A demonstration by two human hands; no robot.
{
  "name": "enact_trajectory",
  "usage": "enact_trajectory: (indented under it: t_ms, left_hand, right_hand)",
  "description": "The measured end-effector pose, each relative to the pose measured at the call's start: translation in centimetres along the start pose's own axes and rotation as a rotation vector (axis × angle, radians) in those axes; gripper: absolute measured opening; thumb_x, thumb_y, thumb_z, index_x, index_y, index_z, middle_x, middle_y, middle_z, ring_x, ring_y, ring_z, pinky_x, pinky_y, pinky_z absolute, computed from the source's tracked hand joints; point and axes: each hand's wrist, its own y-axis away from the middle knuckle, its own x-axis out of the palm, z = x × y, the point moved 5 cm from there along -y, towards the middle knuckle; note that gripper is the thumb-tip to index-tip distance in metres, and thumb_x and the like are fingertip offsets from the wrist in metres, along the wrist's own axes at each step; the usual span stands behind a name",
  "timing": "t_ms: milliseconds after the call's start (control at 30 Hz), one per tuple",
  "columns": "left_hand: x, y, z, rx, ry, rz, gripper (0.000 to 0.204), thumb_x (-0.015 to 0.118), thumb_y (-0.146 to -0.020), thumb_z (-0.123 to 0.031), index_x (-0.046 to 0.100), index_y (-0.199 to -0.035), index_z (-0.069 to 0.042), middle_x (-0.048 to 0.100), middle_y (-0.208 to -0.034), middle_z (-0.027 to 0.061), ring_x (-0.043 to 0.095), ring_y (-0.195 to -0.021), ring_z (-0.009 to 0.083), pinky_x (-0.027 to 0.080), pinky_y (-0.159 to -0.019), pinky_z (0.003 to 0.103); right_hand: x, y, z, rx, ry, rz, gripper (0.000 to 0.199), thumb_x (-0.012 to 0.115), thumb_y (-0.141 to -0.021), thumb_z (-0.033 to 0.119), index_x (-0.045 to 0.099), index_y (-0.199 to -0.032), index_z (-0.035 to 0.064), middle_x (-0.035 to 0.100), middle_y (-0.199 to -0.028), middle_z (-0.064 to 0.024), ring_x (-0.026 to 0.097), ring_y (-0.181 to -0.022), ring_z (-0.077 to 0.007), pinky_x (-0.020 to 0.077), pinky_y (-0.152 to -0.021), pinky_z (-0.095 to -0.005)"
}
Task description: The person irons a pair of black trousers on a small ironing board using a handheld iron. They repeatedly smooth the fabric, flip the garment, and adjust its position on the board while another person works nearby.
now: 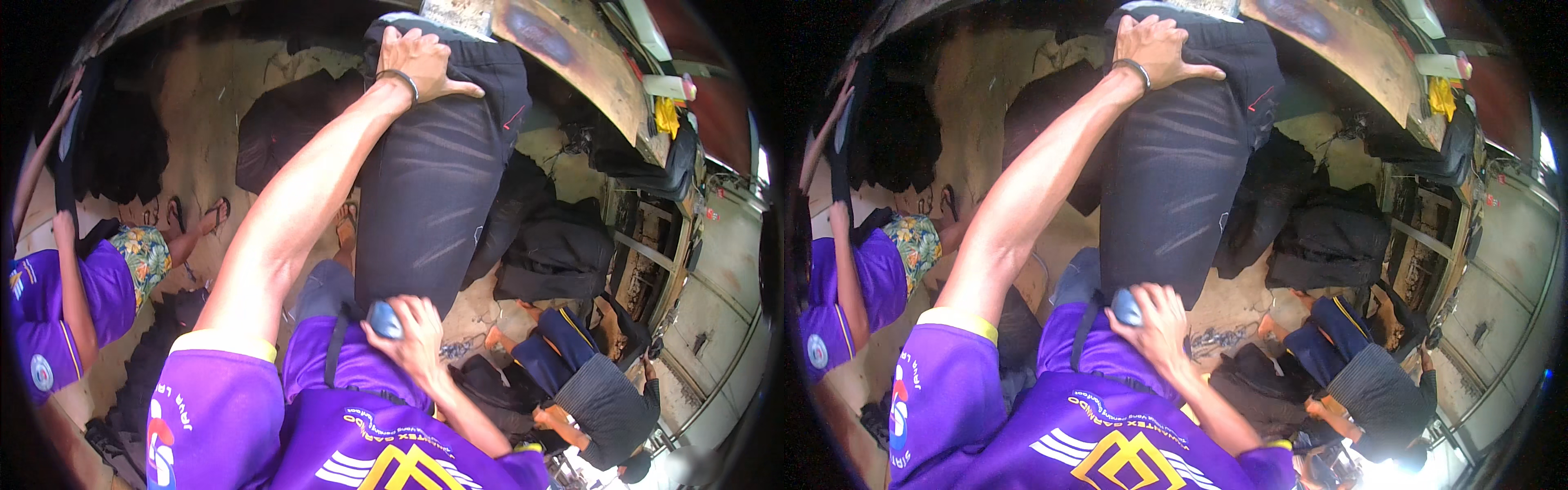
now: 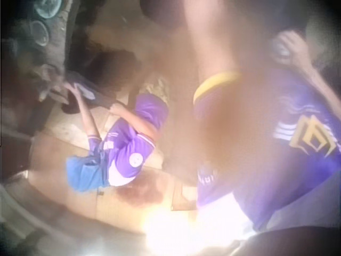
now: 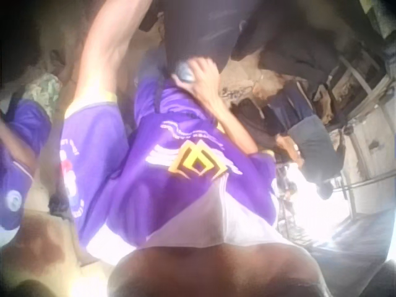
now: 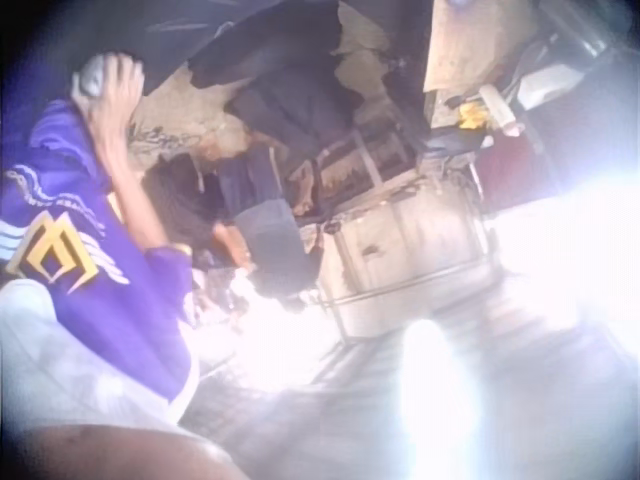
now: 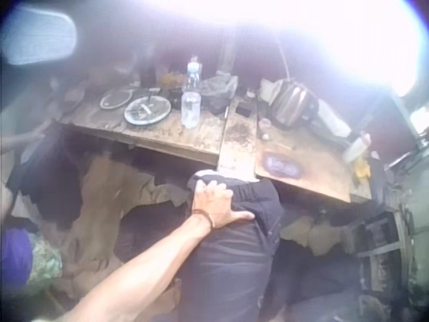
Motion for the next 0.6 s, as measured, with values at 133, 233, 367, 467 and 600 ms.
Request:
enact_trajectory:
  t_ms: [133, 233, 367, 467, 600]
  left_hand:
    - [-1.2, 1.5, -0.7, 0.031, -0.052, -0.288, 0.101, 0.059, -0.071, -0.101, 0.079, -0.110, -0.010, 0.071, -0.116, 0.0100, 0.062, -0.115, 0.0267, 0.042, -0.095, 0.050]
    - [-1.5, 3.3, 1.0, -0.223, -0.091, -0.479, 0.108, 0.060, -0.074, -0.100, 0.065, -0.136, -0.012, 0.064, -0.136, 0.0149, 0.057, -0.131, 0.0344, 0.039, -0.108, 0.060]
    - [0.5, 8.9, 3.6, -0.637, 0.720, -0.198, 0.142, 0.078, -0.073, -0.086, 0.016, -0.171, -0.004, 0.059, -0.150, 0.0346, 0.061, -0.136, 0.0500, 0.051, -0.110, 0.053]
    - [-0.2, 18.1, 0.7, -0.663, 0.832, -0.043, 0.127, 0.080, -0.085, -0.071, 0.018, -0.172, -0.001, 0.065, -0.138, 0.0387, 0.066, -0.130, 0.0486, 0.052, -0.109, 0.048]
    - [-1.2, 33.4, -4.1, -0.765, 1.414, 0.087, 0.061, 0.075, -0.105, -0.024, 0.048, -0.155, -0.003, 0.069, -0.134, 0.0108, 0.064, -0.128, 0.0184, 0.051, -0.110, 0.037]
  right_hand:
    - [-0.7, 7.3, -6.9, 0.679, -0.636, -0.322, 0.091, 0.090, -0.086, 0.033, 0.044, -0.159, 0.0032, 0.056, -0.148, -0.0238, 0.067, -0.123, -0.0293, 0.0528, -0.108, -0.0432]
    - [0.2, 6.4, -9.5, 0.791, -1.034, -0.222, 0.071, 0.083, -0.093, 0.040, 0.059, -0.144, -0.0032, 0.071, -0.123, -0.0123, 0.070, -0.103, -0.0210, 0.0560, -0.094, -0.0362]
    - [3.6, 12.0, -10.3, 0.676, -0.859, -0.178, 0.048, 0.086, -0.091, 0.040, 0.071, -0.112, -0.0007, 0.072, -0.097, -0.0044, 0.064, -0.089, -0.0136, 0.0534, -0.083, -0.0330]
    - [6.0, 20.5, -12.5, 0.786, -0.627, -0.041, 0.057, 0.089, -0.089, 0.040, 0.071, -0.122, -0.0030, 0.076, -0.103, -0.0101, 0.070, -0.096, -0.0177, 0.0560, -0.088, -0.0357]
    - [0.6, 20.4, -16.4, 0.806, -0.513, -0.233, 0.060, 0.071, -0.098, 0.022, 0.060, -0.152, -0.0020, 0.079, -0.117, -0.0190, 0.077, -0.109, -0.0234, 0.0601, -0.095, -0.0387]
